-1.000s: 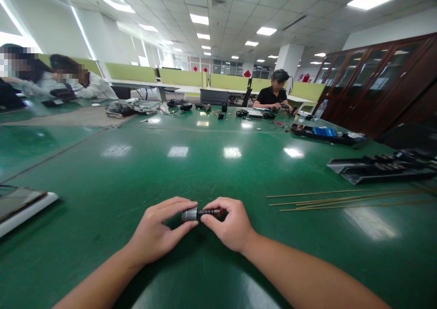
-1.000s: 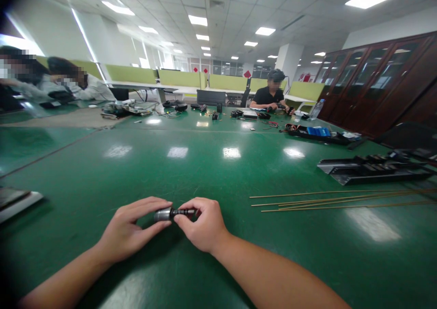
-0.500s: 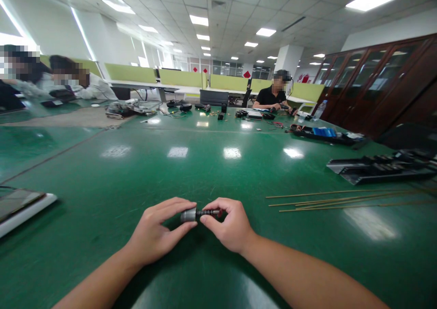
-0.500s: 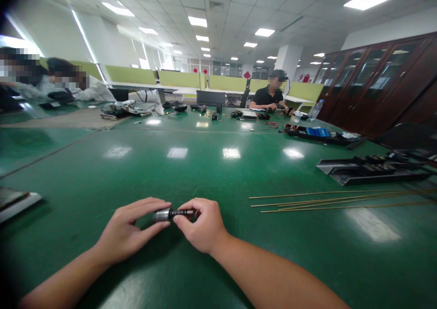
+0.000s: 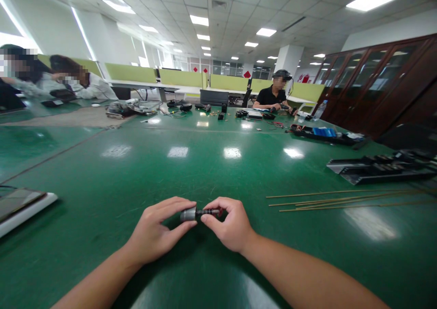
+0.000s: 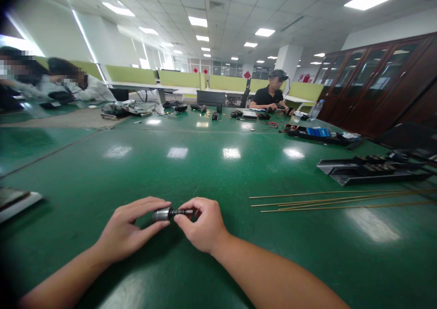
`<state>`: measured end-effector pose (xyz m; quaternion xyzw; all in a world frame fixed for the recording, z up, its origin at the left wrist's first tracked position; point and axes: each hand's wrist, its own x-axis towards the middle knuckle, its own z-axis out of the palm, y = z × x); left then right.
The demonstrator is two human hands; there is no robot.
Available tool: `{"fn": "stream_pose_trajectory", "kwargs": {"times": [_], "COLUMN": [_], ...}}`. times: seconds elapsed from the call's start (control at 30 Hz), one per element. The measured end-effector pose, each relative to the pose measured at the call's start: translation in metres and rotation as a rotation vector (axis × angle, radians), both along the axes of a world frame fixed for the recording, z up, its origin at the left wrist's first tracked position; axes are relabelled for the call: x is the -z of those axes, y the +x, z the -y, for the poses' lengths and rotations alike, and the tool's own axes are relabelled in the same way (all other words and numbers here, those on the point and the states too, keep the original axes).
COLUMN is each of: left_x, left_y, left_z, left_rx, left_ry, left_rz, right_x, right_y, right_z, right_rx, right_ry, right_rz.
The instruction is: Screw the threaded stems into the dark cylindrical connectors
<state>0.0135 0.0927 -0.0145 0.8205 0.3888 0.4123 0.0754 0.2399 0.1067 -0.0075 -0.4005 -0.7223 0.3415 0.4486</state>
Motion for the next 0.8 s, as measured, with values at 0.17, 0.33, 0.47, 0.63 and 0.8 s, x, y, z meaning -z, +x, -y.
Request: {"fn": "stream_pose_trajectory", "kwargs": {"times": [0.17, 0.33, 0.47, 0.63, 0.8], "left_x": [-0.0001, -0.0001, 0.0004, 0.0009, 0.0014], "left_y": [0.0008, 0.0008, -0.0006, -0.0021, -0.0024], "left_z": [0.0007, 0.0004, -0.0003, -0.0011, -0.0009], "left_rx": [-0.004, -0.004, -0.017, -0.022, -0.021], "left_ry": [0.004, -0.003, -0.007, -0.002, -0.003], "left_rz": [0.003, -0.001, -0.006, 0.004, 0.002], "right_x": [-0.0001, -0.0015, -0.0009, 0.0006, 0.0007], "right_y": [-0.0008, -0.0017, -0.0012, -0.0001, 0.0005], "right_z": [0.001, 0.0014, 0.0004, -0.0009, -0.0015], "right_rx": [0.006, 0.007, 0.013, 0.013, 0.018], "right_ry": [-0.01, -0.01, -0.033, -0.058, -0.048], "right_rz": [0.003, -0.006, -0.018, -0.031, -0.028]}}
